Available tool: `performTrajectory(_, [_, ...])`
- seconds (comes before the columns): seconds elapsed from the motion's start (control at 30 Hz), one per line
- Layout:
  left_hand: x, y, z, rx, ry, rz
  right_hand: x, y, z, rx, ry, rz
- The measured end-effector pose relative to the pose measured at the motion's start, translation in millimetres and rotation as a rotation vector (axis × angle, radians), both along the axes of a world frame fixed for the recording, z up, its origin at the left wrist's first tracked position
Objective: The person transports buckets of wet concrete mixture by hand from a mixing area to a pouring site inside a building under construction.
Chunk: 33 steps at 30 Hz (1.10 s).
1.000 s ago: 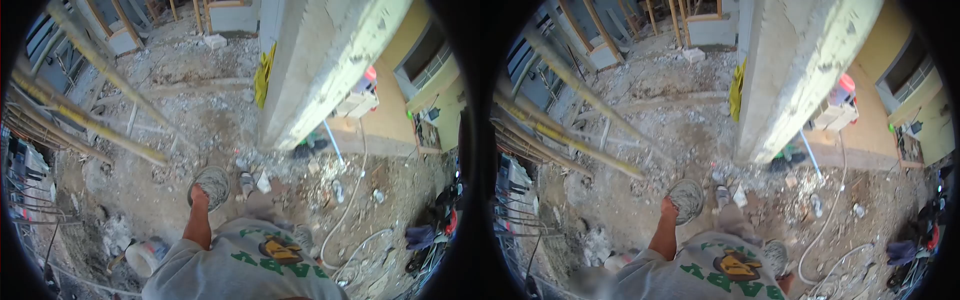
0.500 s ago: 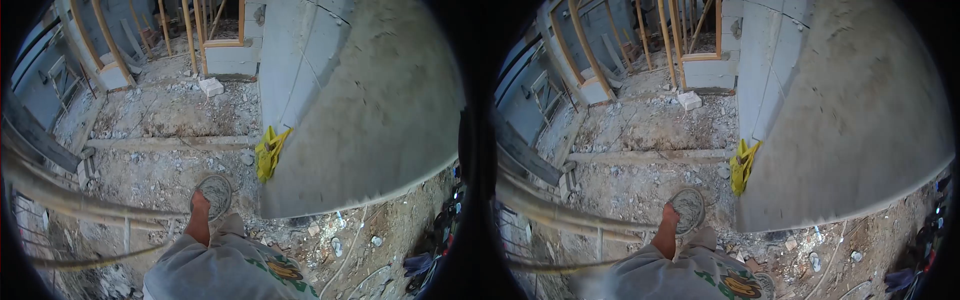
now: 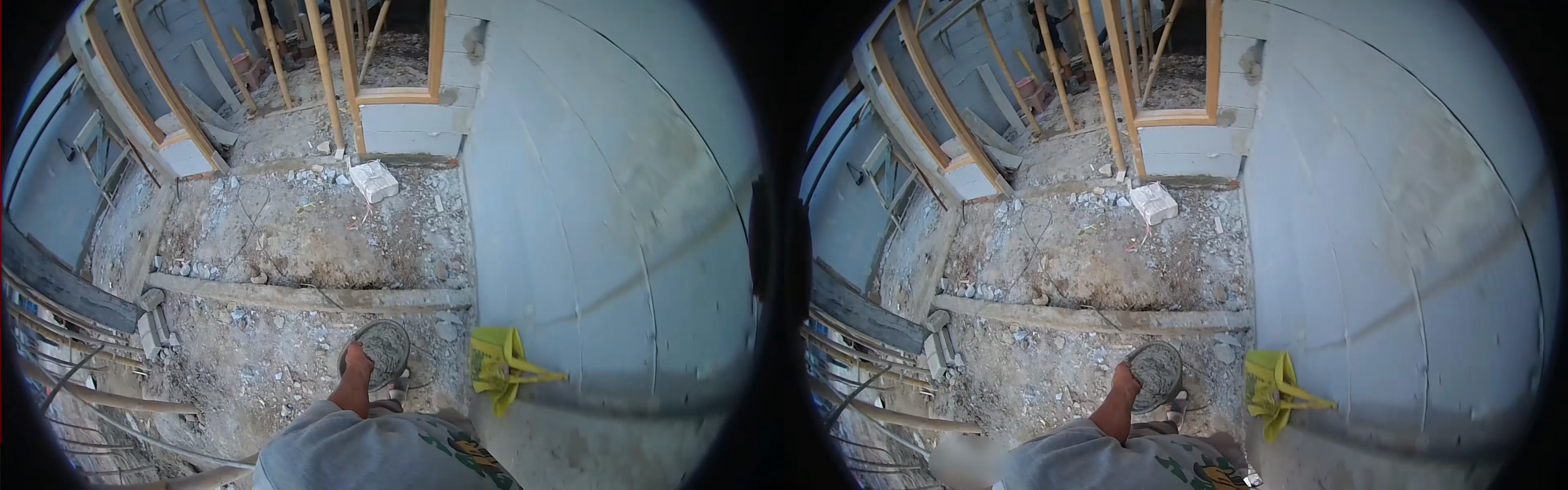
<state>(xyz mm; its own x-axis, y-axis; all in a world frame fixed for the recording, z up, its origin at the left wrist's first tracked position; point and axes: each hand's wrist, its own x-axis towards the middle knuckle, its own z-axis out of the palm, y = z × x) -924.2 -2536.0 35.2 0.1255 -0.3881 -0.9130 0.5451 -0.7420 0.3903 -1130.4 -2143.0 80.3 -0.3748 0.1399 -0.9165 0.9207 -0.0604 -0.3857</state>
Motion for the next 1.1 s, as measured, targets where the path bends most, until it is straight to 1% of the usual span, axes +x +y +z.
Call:
performTrajectory(0.03, [-0.9, -13.3, 1.2, 0.065, -0.052, 0.008, 0.3, -23.7, 1.1, 0.004, 0.002, 0.006])
performTrajectory(0.13, [4.7, -62.5, 20.6, 0.080, -0.124, 0.019, -1.0, -89.4, 2.9, -0.001, 0.011, 0.033])
performTrajectory(0.17, [5.9, -82.6, 20.9, 0.087, -0.128, 0.028, -0.9, -106.9, 0.7, -0.005, -0.002, 0.040])
performTrajectory(0.23, [17.5, -114.3, 23.4, -0.040, -0.087, 0.014, 0.6, -133.2, -0.8, -0.003, -0.001, 0.050])
performTrajectory(0.3, [34.9, -148.5, 28.9, 0.009, -0.040, -0.017, 3.3, -158.9, 3.2, 0.005, 0.000, 0.063])
performTrajectory(0.43, [60.4, -243.3, 41.3, 0.017, -0.084, 0.034, 9.4, -228.9, 7.9, 0.009, 0.009, 0.072])
performTrajectory(0.5, [87.3, -298.5, 53.8, 0.062, -0.068, 0.094, 9.1, -275.3, 8.7, 0.000, 0.019, 0.081])
performTrajectory(0.53, [119.1, -353.5, 64.2, 0.059, -0.091, 0.135, 11.9, -313.8, 20.5, 0.007, 0.016, 0.107])
performTrajectory(0.63, [149.0, -416.9, 77.9, 0.083, -0.055, 0.209, 8.5, -382.7, 30.2, 0.000, 0.068, 0.165])
performTrajectory(0.7, [182.9, -429.0, 99.9, 0.127, -0.125, 0.368, 5.7, -422.7, 45.1, -0.020, 0.117, 0.221])
performTrajectory(0.73, [206.8, -430.4, 87.0, 0.003, -0.056, 0.370, -1.8, -439.2, 47.8, -0.034, 0.058, 0.190])
performTrajectory(0.83, [242.5, -469.6, 88.5, -0.012, -0.034, 0.455, -42.2, -525.7, 41.8, -0.157, -0.061, 0.079])
performTrajectory(0.87, [254.5, -488.3, 92.3, 0.017, -0.044, 0.483, -44.4, -554.0, 40.1, -0.177, -0.044, 0.085])
performTrajectory(0.9, [265.2, -506.6, 96.7, 0.050, -0.060, 0.507, -40.9, -582.6, 41.6, -0.123, 0.052, 0.078])
performTrajectory(0.93, [273.9, -525.2, 92.5, 0.040, -0.047, 0.504, -34.9, -611.9, 44.5, -0.065, 0.146, 0.065])
performTrajectory(1.0, [299.3, -561.9, 81.0, 0.131, -0.096, 0.610, -22.9, -674.8, 58.4, -0.062, 0.200, 0.060])
performTrajectory(1.07, [341.1, -610.2, 39.9, 0.100, -0.061, 0.598, -11.7, -735.0, 78.6, -0.046, 0.256, 0.040])
performTrajectory(1.1, [372.8, -621.7, 26.7, 0.082, -0.047, 0.603, 0.3, -755.2, 91.5, -0.025, 0.270, 0.042])
